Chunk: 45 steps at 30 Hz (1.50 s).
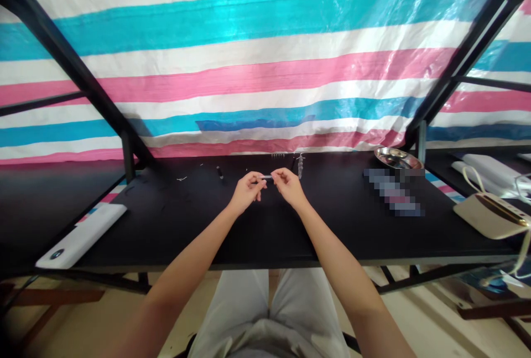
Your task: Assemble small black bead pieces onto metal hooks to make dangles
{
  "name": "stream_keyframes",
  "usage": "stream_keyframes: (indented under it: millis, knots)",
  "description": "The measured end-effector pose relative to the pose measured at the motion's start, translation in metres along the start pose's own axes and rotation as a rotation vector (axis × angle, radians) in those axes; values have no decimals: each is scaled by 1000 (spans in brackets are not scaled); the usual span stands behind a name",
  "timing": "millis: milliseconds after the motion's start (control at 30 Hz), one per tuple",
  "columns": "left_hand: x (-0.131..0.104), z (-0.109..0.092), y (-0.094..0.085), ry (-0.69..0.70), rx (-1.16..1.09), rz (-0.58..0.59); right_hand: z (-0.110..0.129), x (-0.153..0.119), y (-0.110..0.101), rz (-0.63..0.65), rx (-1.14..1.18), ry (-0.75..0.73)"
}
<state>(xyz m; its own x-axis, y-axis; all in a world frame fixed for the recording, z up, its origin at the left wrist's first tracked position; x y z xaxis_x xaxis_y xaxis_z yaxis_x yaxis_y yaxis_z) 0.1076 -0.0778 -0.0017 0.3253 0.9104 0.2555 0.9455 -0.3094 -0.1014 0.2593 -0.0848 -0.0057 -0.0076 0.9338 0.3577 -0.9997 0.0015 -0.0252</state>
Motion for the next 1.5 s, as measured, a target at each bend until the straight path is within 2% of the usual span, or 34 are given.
stream_keyframes:
  millis: [233,533,867,1100,1333,1500]
  knots:
    - [0,-1,-3,1,10,-42,-7,0,2,80,-90,9]
    - [0,2,-4,-2,67,-68,-4,-3,7,212,-154,22]
    - [-1,8,-4,96,481,-26,-7,-4,2,309,-325,60]
    - [-2,11,-3,110,601,55,-14,-4,1,396,-308,104]
    - [-3,10,-2,107,594,101,-22,-6,4,415,-322,80]
    - [-5,7,-1,105,598,91,-20,-2,-5,333,-482,22]
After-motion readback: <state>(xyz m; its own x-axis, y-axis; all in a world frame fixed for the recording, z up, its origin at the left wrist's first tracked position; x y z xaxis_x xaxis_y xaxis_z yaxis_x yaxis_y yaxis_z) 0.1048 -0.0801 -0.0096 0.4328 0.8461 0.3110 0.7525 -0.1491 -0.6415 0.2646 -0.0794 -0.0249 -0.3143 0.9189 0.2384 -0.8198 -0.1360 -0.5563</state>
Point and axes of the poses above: each hand's wrist, its own x-axis towards the middle knuckle, its own y-axis out of the palm, z = x × y, the point moved 2 cm from there along x, towards the middle knuckle, and after that the axes turned 2 degrees about z, right-handed, at the moved point
